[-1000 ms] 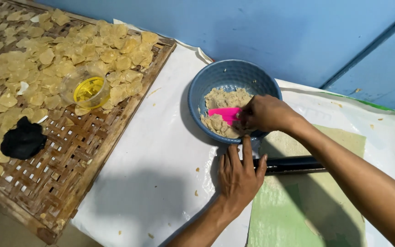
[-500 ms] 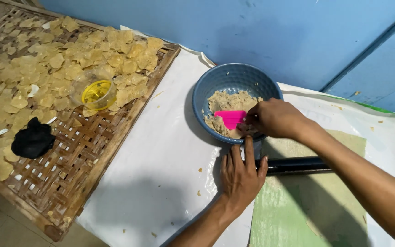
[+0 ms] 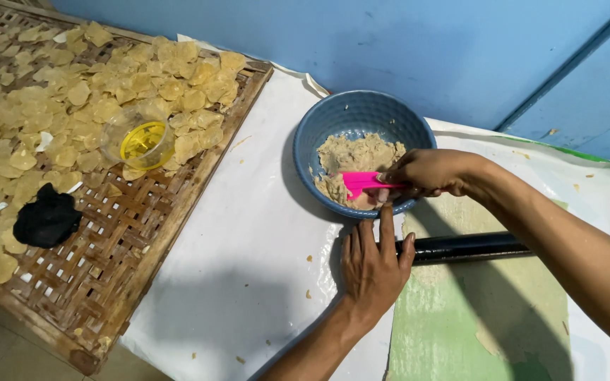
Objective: Flattening small portions of dough on a plastic mat using a rolling pin to prepare snack chips.
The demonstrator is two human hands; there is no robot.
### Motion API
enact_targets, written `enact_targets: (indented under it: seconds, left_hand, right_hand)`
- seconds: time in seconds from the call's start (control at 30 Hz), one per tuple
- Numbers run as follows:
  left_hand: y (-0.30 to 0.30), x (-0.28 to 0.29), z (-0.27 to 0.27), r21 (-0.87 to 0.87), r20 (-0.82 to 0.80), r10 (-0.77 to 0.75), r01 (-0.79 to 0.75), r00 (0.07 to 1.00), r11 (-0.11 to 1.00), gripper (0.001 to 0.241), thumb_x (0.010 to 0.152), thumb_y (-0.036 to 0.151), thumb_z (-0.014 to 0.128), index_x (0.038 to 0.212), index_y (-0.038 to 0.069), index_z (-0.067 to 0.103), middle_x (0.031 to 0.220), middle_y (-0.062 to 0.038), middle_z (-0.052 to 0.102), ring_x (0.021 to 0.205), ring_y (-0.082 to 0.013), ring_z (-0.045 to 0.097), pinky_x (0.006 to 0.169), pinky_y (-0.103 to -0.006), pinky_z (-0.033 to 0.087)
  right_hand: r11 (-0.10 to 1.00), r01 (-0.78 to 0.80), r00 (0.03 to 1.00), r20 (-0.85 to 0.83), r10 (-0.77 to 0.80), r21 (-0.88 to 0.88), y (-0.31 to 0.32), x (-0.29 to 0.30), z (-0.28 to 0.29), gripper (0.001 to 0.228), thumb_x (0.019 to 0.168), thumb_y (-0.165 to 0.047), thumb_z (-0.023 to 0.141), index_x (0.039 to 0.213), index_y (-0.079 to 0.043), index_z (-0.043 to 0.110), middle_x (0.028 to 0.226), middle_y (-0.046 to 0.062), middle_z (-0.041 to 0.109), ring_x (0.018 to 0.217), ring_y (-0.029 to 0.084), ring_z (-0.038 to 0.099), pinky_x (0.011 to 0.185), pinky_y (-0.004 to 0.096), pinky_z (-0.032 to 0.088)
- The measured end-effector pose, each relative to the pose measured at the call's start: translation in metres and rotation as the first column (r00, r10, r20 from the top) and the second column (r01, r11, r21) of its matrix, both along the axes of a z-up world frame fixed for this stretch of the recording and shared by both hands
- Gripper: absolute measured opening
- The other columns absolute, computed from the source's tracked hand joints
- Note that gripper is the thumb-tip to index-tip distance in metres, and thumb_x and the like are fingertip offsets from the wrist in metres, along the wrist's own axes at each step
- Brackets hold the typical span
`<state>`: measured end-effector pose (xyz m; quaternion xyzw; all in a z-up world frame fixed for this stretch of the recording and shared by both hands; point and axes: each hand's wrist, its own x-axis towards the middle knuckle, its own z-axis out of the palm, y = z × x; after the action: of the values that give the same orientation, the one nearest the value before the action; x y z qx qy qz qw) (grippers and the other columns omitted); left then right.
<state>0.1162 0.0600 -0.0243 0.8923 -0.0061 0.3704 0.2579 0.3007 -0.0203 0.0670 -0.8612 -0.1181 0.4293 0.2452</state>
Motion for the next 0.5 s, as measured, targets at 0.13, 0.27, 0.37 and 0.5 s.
enact_targets:
  seconds: [0.13, 0.27, 0.37, 0.5]
  left_hand:
    - [0.000, -0.001, -0.001, -0.009, -0.019, -0.018, 0.018, 1.000, 1.000, 0.057, 0.095, 0.026, 0.069, 0.138, -0.009, 0.054, 0.097, -0.018, 0.057, 0.071, -0.0259, 0.054, 0.061, -0.0380, 0.046]
    - [0.003, 0.000, -0.001, -0.010, -0.010, -0.015, 0.015, 1.000, 1.000, 0.058, 0.096, 0.026, 0.068, 0.139, -0.009, 0.051, 0.099, -0.018, 0.056, 0.072, -0.0264, 0.054, 0.060, -0.0380, 0.046]
    - [0.004, 0.000, 0.000, -0.009, -0.013, -0.011, 0.011, 1.000, 1.000, 0.059, 0.096, 0.027, 0.069, 0.139, -0.009, 0.051, 0.100, -0.019, 0.056, 0.072, -0.0267, 0.054, 0.061, -0.0376, 0.047]
    - [0.002, 0.001, -0.003, -0.025, -0.043, -0.018, 0.017, 0.999, 1.000, 0.061, 0.094, 0.028, 0.069, 0.139, -0.010, 0.052, 0.100, -0.020, 0.057, 0.072, -0.0275, 0.056, 0.060, -0.0377, 0.048]
  right_hand:
    - [0.999, 0.005, 1.000, -0.027, -0.004, 0.040, -0.004, -0.006, 0.013, 0.038, 0.104, -0.020, 0.056, 0.100, 0.002, 0.086, 0.053, 0.003, 0.041, 0.040, 0.012, 0.027, 0.035, 0.028, 0.018]
    - [0.989, 0.096, 0.995, -0.019, -0.094, 0.115, -0.019, 0.009, -0.006, 0.034, 0.104, -0.014, 0.057, 0.089, 0.006, 0.080, 0.053, 0.006, 0.045, 0.038, 0.013, 0.029, 0.033, 0.028, 0.019]
    - [0.974, 0.125, 0.987, 0.073, -0.141, 0.191, -0.021, 0.005, -0.008, 0.038, 0.105, -0.017, 0.059, 0.083, 0.008, 0.078, 0.062, 0.011, 0.058, 0.046, 0.015, 0.036, 0.041, 0.030, 0.024]
    - [0.962, -0.110, 0.780, 0.578, 0.240, -0.252, -0.002, -0.029, 0.015, 0.034, 0.103, -0.033, 0.052, 0.113, -0.014, 0.079, 0.098, 0.010, 0.081, 0.079, 0.032, 0.077, 0.075, 0.045, 0.058]
